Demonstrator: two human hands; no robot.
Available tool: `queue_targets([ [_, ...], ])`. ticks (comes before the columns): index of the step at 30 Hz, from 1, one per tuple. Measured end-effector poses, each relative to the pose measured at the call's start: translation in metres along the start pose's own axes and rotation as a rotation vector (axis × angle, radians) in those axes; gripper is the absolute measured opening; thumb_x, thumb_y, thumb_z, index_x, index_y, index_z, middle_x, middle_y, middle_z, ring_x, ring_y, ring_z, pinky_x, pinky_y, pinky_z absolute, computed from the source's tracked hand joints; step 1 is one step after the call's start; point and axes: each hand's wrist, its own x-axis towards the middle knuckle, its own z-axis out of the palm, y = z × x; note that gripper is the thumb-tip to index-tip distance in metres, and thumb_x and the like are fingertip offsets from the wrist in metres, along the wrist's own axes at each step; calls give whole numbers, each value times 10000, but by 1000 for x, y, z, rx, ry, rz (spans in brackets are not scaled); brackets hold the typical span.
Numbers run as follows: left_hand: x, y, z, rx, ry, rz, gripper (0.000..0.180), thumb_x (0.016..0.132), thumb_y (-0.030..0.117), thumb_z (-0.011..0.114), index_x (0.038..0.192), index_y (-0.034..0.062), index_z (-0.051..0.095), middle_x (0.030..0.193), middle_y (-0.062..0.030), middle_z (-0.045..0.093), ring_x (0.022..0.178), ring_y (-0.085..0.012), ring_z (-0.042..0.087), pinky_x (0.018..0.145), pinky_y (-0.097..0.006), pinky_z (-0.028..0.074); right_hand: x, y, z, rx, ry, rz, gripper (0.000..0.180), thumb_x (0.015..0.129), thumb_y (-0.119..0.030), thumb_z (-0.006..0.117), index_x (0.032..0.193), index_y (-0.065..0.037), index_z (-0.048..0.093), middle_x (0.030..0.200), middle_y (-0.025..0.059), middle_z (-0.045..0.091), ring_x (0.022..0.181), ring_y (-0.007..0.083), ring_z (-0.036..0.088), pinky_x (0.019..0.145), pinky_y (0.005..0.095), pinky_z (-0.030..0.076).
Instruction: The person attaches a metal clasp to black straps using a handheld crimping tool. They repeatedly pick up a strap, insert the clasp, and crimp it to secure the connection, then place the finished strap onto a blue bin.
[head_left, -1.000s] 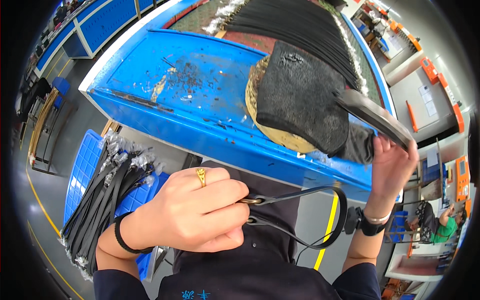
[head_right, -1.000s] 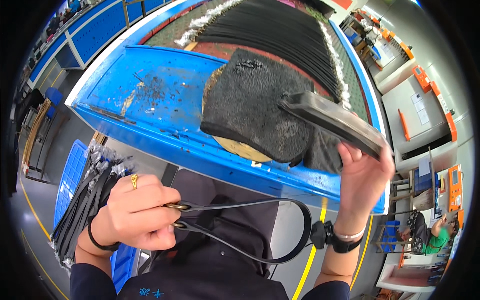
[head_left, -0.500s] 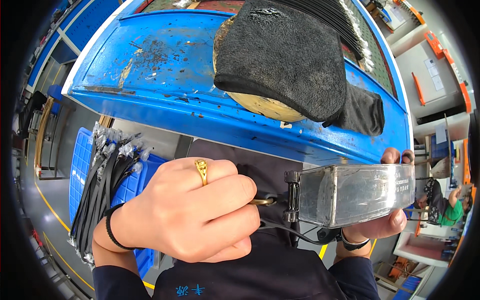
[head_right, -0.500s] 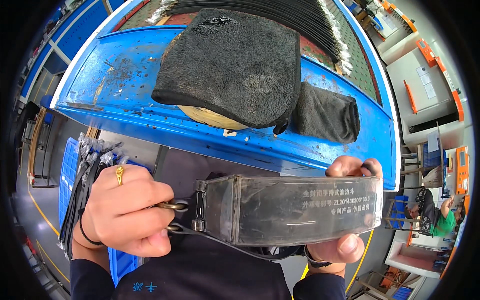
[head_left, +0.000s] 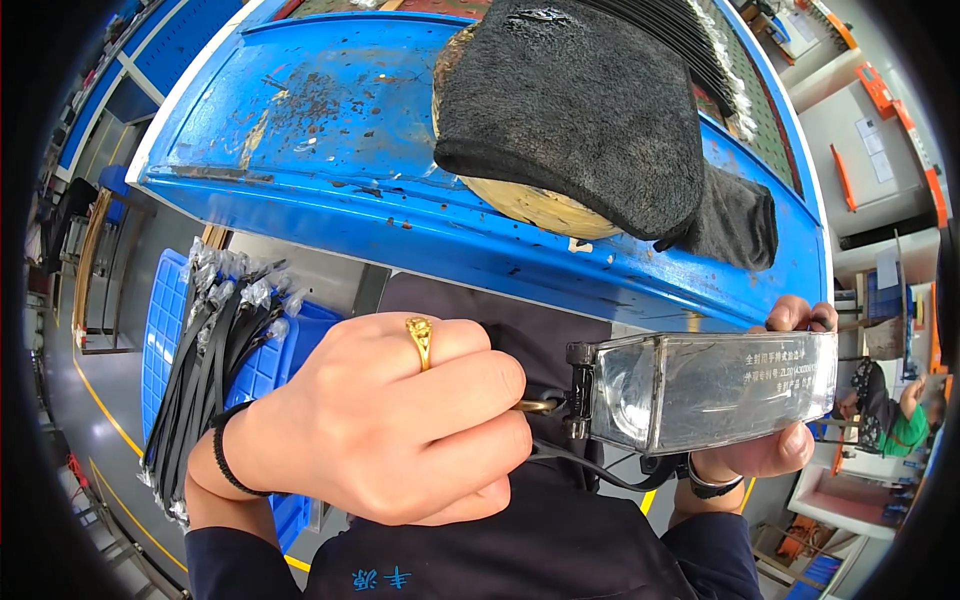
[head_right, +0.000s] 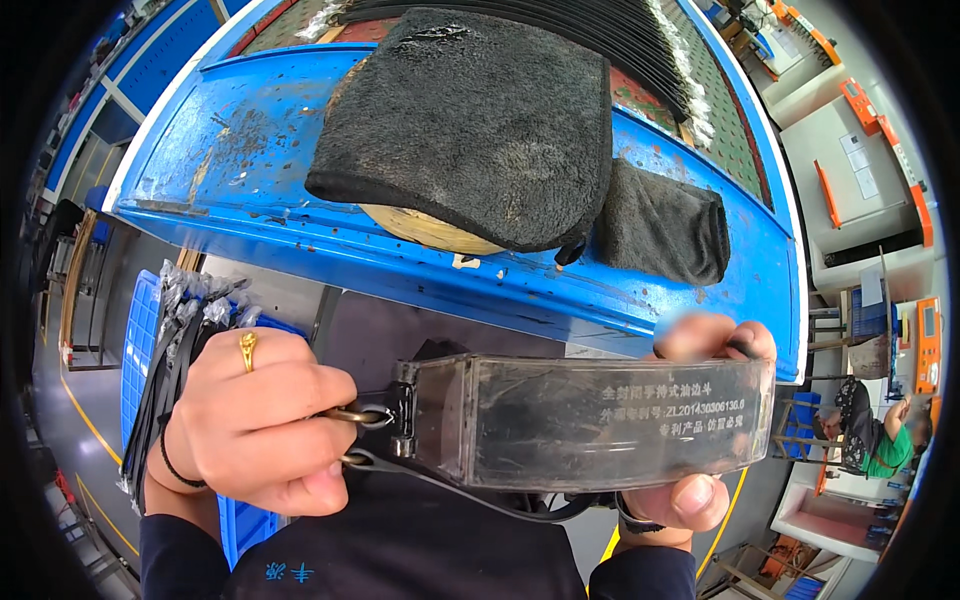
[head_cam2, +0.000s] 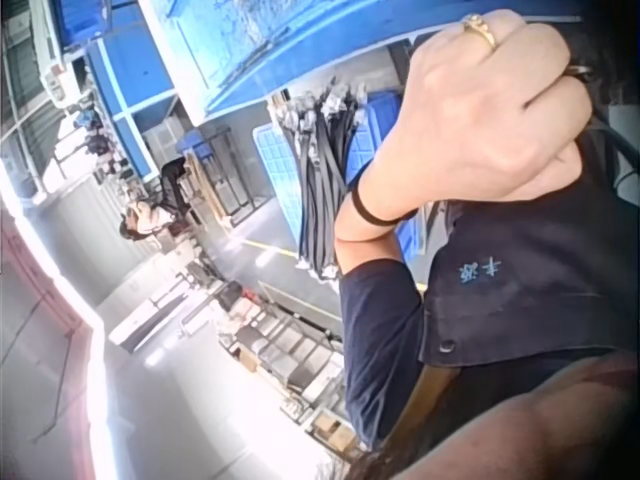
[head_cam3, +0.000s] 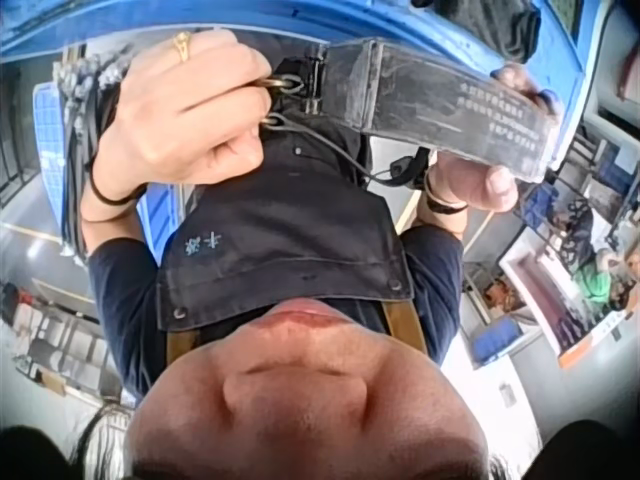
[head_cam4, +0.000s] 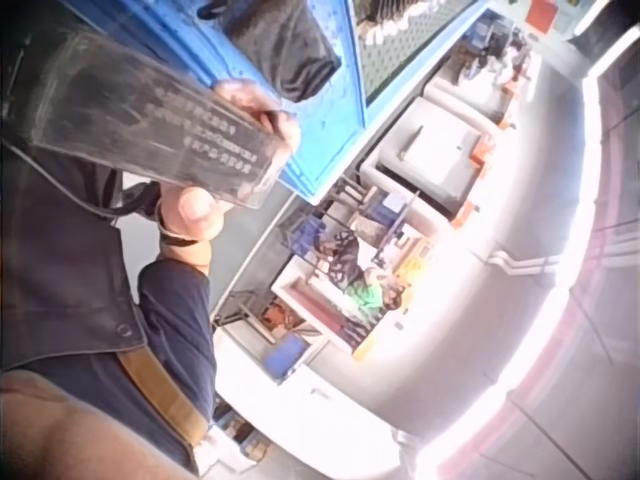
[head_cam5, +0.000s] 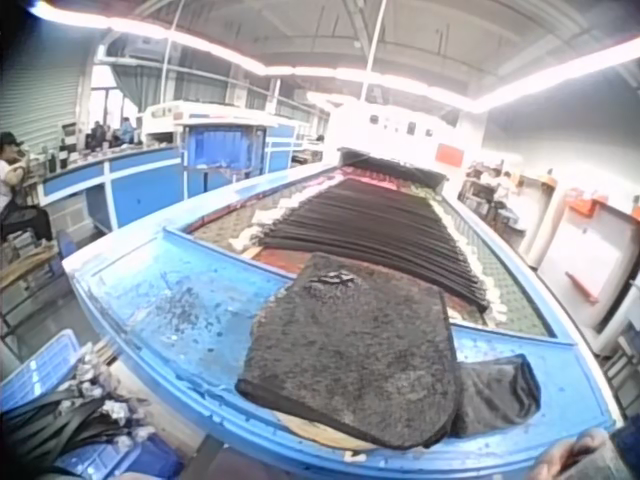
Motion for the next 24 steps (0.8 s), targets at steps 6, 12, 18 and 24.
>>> queue_targets([
  [6, -5, -1, 1, 10, 11, -15, 105, 509, 107, 587, 595, 58, 554, 664, -55, 528, 441, -146, 422, 385, -246, 333, -2, 1, 2, -31, 22, 0, 892, 419, -428, 800, 1155, -114, 406, 962, 90, 459, 829, 158, 477, 684, 267, 470],
  [12, -7, 2, 0, 18, 28, -55, 113, 490, 95, 576, 597, 67, 556, 667, -52, 539, 448, -155, 432, 394, -255, 341, -10, -2, -1, 77, -51, -46, 890, 416, -350, 837, 1158, -114, 404, 976, 92, 450, 805, 145, 480, 680, 251, 474],
  [18, -9, 0, 0, 89, 70, -43, 96, 514, 106, 591, 597, 74, 556, 693, -56, 563, 477, -172, 454, 430, -269, 366, -6, -3, -8, -17, 52, -156, 863, 484, -382, 775, 1180, -75, 367, 976, 97, 417, 760, 151, 469, 647, 271, 474],
  [24, -7, 5, -3, 162, 42, 18, 119, 628, 158, 627, 593, 82, 543, 749, -58, 578, 534, -178, 479, 455, -276, 379, 3, -6, -4, 138, 16, -14, 878, 466, -353, 775, 1194, -78, 369, 1003, 109, 428, 789, 157, 486, 660, 272, 480],
])
